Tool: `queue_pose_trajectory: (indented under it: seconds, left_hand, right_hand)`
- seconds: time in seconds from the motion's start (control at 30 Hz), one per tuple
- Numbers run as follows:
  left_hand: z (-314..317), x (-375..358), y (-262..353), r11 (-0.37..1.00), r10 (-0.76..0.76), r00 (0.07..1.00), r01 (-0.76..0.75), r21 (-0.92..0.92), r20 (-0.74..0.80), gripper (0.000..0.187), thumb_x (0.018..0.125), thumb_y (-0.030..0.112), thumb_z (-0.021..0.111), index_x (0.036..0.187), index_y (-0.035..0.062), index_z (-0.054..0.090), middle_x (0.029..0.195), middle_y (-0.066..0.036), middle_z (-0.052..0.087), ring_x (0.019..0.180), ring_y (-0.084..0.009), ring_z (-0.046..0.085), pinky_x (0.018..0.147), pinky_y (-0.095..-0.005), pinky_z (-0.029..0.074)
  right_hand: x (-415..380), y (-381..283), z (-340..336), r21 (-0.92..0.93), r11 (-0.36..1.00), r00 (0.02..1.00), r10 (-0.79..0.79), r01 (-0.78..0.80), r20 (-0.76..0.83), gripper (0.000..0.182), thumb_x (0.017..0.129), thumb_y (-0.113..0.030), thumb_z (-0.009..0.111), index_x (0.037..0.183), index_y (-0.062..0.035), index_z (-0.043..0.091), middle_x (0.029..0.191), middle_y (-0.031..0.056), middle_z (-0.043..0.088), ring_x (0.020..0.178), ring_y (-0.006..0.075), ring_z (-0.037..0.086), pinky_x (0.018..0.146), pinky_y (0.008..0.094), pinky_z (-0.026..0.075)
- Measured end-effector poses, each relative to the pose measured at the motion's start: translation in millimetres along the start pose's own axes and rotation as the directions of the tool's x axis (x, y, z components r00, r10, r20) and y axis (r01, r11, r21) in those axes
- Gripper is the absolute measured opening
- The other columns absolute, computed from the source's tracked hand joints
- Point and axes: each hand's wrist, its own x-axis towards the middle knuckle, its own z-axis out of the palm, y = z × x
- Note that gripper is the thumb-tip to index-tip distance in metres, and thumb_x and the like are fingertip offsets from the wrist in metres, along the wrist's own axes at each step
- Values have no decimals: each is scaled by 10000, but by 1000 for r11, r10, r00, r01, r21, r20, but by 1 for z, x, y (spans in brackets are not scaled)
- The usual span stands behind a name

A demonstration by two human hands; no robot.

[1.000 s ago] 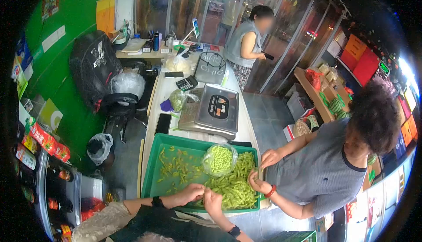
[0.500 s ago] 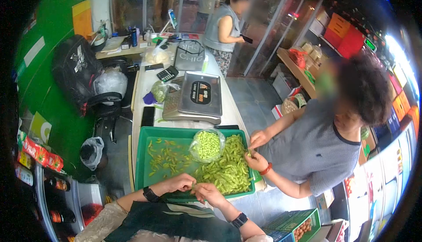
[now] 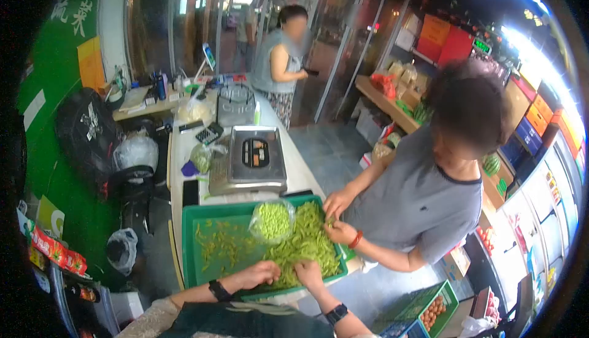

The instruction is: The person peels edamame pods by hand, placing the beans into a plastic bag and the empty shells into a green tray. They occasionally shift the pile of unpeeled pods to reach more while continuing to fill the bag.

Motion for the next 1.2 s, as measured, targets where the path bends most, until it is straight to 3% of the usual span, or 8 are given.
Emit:
queue_pose_trajectory:
  seconds: [0.17, 0.43, 0.53, 0.83, 1.03, 1.1, 1.17, 1.2]
  left_hand:
    - [14, -18, 29, 960, -66, 997, 72, -271, 33, 254, 948, 32, 505, 1184, -58, 485, 1116, -171, 593, 981, -285, 633, 887, -336, 519]
    - [20, -28, 33, 994, -92, 996, 92, -53, 18, 214, 939, 118, 568, 1080, -41, 591, 888, -86, 647, 710, -104, 597, 607, -210, 472]
    - [22, -34, 30, 999, -19, 1000, 19, -49, -5, 203, 924, 196, 609, 966, -1, 635, 605, 27, 491, 477, -46, 390, 436, -208, 307]
    - [20, -30, 39, 989, 126, 989, -131, -73, -74, 159, 937, 156, 582, 923, -2, 592, 742, -15, 584, 628, -68, 516, 546, -214, 395]
    - [21, -41, 37, 984, 47, 992, -67, -164, -120, 140, 929, 122, 589, 989, -5, 584, 829, -52, 614, 698, -98, 562, 625, -228, 454]
    - [17, -40, 37, 980, 59, 992, -78, -181, -107, 145, 932, 125, 584, 1006, 1, 571, 889, -73, 631, 744, -114, 586, 671, -243, 482]
    - [20, -43, 34, 957, 74, 986, -113, -267, -152, 149, 932, 127, 585, 1018, 7, 563, 905, -83, 637, 753, -121, 592, 673, -256, 483]
    - [26, -43, 38, 959, 65, 980, -113, -261, -187, 135, 928, 121, 588, 1001, 13, 553, 845, -62, 620, 704, -107, 569, 616, -238, 454]
  right_hand:
    - [11, 30, -3, -240, 969, 981, 5, -53, -194, 212, 773, -186, 555, 771, -25, 692, 678, 192, 647, 623, 339, 645, 610, 427, 508]
    - [8, 28, -3, -452, 891, 976, -133, 41, -173, 178, 747, -154, 595, 806, 5, 649, 734, 257, 629, 691, 415, 631, 666, 473, 522]
    - [2, 18, -6, -465, 885, 979, -116, 26, -167, 175, 734, -141, 623, 811, 16, 611, 714, 264, 616, 674, 420, 625, 658, 488, 513]
    - [13, 16, -2, -441, 889, 930, -259, 123, -262, 115, 768, -106, 637, 778, -4, 584, 631, 221, 593, 592, 396, 612, 561, 471, 488]
    - [1, 0, -7, -364, 931, 990, -76, 28, -117, 112, 802, -128, 592, 831, -48, 664, 708, 242, 624, 677, 440, 616, 619, 501, 497]
    - [0, -2, -7, -371, 924, 978, -150, 88, -143, 140, 844, -159, 605, 888, -41, 667, 688, 188, 642, 603, 344, 631, 563, 427, 490]
    - [-14, -23, -2, 349, 935, 995, 28, -60, 95, 193, 898, -218, 608, 915, -32, 654, 671, 93, 636, 548, 184, 571, 521, 326, 453]
    - [-21, -38, -1, 397, 908, 980, 58, -131, 191, 256, 938, -279, 580, 924, -30, 639, 662, 20, 599, 565, 90, 491, 505, 264, 406]
